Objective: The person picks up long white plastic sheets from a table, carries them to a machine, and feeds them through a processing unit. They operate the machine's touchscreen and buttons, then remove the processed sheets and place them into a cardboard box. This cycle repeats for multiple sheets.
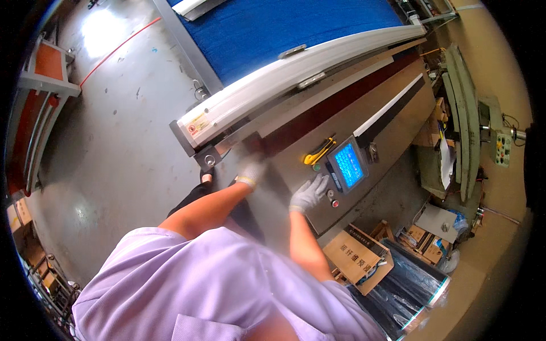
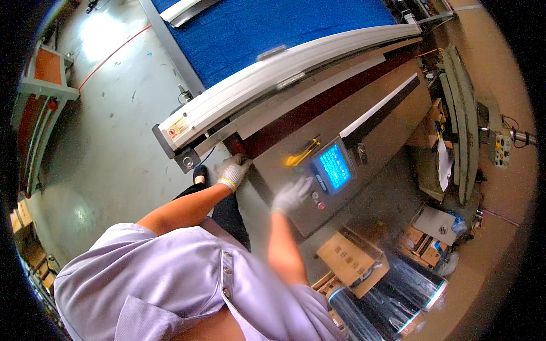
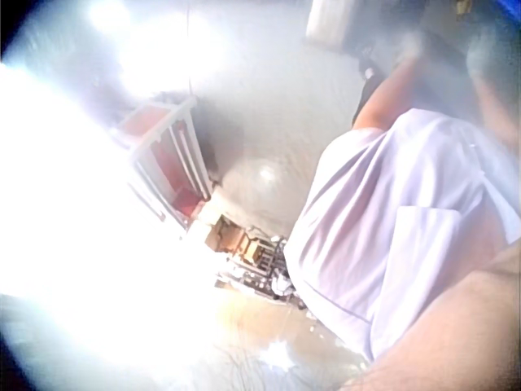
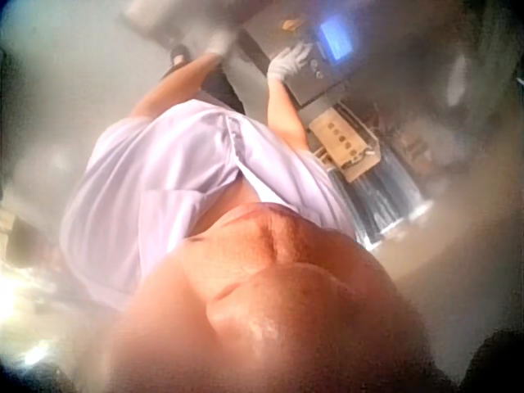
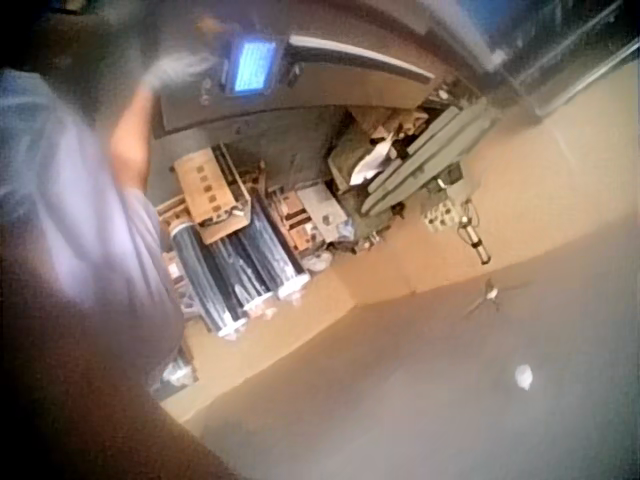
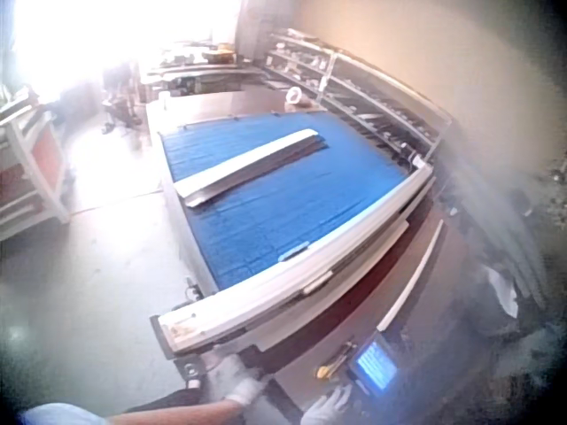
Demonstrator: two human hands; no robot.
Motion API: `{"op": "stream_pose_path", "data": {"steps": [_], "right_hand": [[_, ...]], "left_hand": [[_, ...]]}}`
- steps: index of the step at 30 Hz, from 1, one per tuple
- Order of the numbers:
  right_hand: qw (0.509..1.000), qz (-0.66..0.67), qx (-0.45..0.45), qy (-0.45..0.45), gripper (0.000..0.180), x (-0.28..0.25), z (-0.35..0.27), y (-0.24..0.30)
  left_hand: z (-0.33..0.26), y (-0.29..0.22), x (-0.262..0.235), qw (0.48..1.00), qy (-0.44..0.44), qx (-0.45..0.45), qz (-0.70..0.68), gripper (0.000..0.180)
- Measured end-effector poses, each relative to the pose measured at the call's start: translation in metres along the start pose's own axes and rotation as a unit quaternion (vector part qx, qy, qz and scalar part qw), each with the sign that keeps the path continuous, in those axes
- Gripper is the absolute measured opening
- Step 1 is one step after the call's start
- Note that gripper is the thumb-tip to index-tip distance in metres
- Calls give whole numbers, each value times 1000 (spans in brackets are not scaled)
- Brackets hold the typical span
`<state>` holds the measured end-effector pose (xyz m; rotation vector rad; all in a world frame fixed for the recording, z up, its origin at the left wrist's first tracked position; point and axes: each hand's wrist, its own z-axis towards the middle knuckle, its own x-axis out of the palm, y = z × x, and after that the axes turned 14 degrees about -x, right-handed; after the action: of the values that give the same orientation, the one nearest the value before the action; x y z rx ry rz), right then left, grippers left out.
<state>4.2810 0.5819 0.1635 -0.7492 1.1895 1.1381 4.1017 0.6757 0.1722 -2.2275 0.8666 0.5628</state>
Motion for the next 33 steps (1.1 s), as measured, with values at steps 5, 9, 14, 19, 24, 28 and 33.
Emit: {"op": "stream_pose_path", "data": {"steps": [5,9,14,19,24,28,33], "right_hand": [[1000,12,7,19,46,-5,2,6],[1000,20,-16,-16,47,0,0,1],[1000,17,-8,-21,46,5,-1,-4],[999,24,-1,-22,45,7,-3,-2],[997,63,43,-15,46,7,-1,-7],[998,55,33,-12,47,4,4,-1],[995,60,74,8,45,-5,7,-4]], "left_hand": [[9,8,10,996,21,-3,-87,45],[6,7,9,998,6,19,-59,43],[3,0,2,999,18,15,-27,44],[9,5,10,979,14,-54,-198,43],[33,-15,24,937,-148,-8,-317,43],[73,-23,31,866,-129,-101,-472,41],[61,-52,17,946,-156,-129,-253,53]]}}
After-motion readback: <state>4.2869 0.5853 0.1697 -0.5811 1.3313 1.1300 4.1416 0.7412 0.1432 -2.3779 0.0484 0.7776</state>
